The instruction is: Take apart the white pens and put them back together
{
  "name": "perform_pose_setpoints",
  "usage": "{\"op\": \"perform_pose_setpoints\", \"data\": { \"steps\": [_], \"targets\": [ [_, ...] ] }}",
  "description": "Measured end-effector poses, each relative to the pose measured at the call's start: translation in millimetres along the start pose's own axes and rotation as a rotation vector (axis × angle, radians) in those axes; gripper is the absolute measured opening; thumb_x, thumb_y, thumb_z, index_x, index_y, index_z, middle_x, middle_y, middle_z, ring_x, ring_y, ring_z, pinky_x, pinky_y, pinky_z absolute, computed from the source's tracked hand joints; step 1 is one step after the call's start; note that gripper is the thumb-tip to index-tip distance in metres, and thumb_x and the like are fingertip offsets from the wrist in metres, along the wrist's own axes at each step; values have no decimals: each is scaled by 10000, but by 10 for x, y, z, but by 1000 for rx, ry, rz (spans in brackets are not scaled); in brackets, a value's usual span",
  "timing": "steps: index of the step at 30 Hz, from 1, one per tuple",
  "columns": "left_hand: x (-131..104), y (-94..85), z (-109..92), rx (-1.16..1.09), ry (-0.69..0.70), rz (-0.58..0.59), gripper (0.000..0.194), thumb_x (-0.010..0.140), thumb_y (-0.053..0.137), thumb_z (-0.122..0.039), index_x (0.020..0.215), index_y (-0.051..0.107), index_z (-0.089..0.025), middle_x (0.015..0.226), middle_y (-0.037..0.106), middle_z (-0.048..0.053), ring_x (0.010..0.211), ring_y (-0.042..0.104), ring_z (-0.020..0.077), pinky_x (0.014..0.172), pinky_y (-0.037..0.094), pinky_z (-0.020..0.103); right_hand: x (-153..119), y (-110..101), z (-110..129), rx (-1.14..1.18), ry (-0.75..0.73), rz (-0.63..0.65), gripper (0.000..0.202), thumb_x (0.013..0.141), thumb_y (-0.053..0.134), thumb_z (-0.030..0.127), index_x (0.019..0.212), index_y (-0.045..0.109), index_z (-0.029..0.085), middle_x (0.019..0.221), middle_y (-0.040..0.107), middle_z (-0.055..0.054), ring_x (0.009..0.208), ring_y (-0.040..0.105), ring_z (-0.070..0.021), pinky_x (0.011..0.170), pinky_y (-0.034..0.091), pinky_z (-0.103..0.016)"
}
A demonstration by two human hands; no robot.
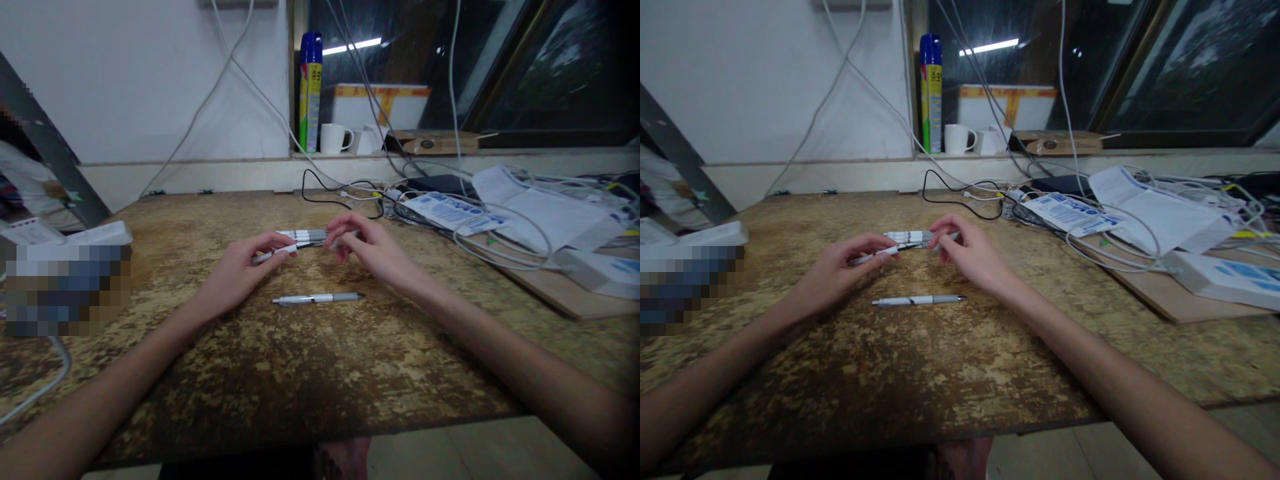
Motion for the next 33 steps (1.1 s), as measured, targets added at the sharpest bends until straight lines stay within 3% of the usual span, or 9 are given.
{"op": "perform_pose_setpoints", "data": {
  "steps": [7,16,21,33],
  "targets": [
    [0,-19,34,3,-16,-21,299,1020,598,-420,1202,728,-222,1188,762,46,977,694,194,871,518,307,5,-89,99,125,-43,-117,132,888,572,199,1019,587,207,866,609,15,670,620,-125,696,456,-325],
    [4,3,-2,-5,3,-5,306,1009,619,-431,1200,734,-222,1218,755,45,1053,688,208,914,522,313,-1,-16,92,161,-34,-69,120,874,604,241,988,582,209,825,617,19,687,621,-136,719,470,-333],
    [0,-15,21,24,-15,-16,301,1017,607,-421,1215,730,-230,1188,767,35,976,696,191,888,525,310,-2,-57,96,131,-41,-99,117,893,579,226,1007,592,201,746,614,23,686,612,-149,722,451,-336],
    [-3,17,-22,-32,16,9,288,1025,602,-403,1224,720,-232,1194,763,35,1036,695,196,915,525,310,-51,109,148,140,-70,-1,122,919,599,236,1035,570,214,964,606,-5,754,655,-140,765,513,-344]
  ]
}}
Point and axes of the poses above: each hand's wrist, its own x-axis towards the middle knuckle, its own y-axis out of the palm, z = x × y, the point moved 7 cm from there along x, towards the middle knuckle
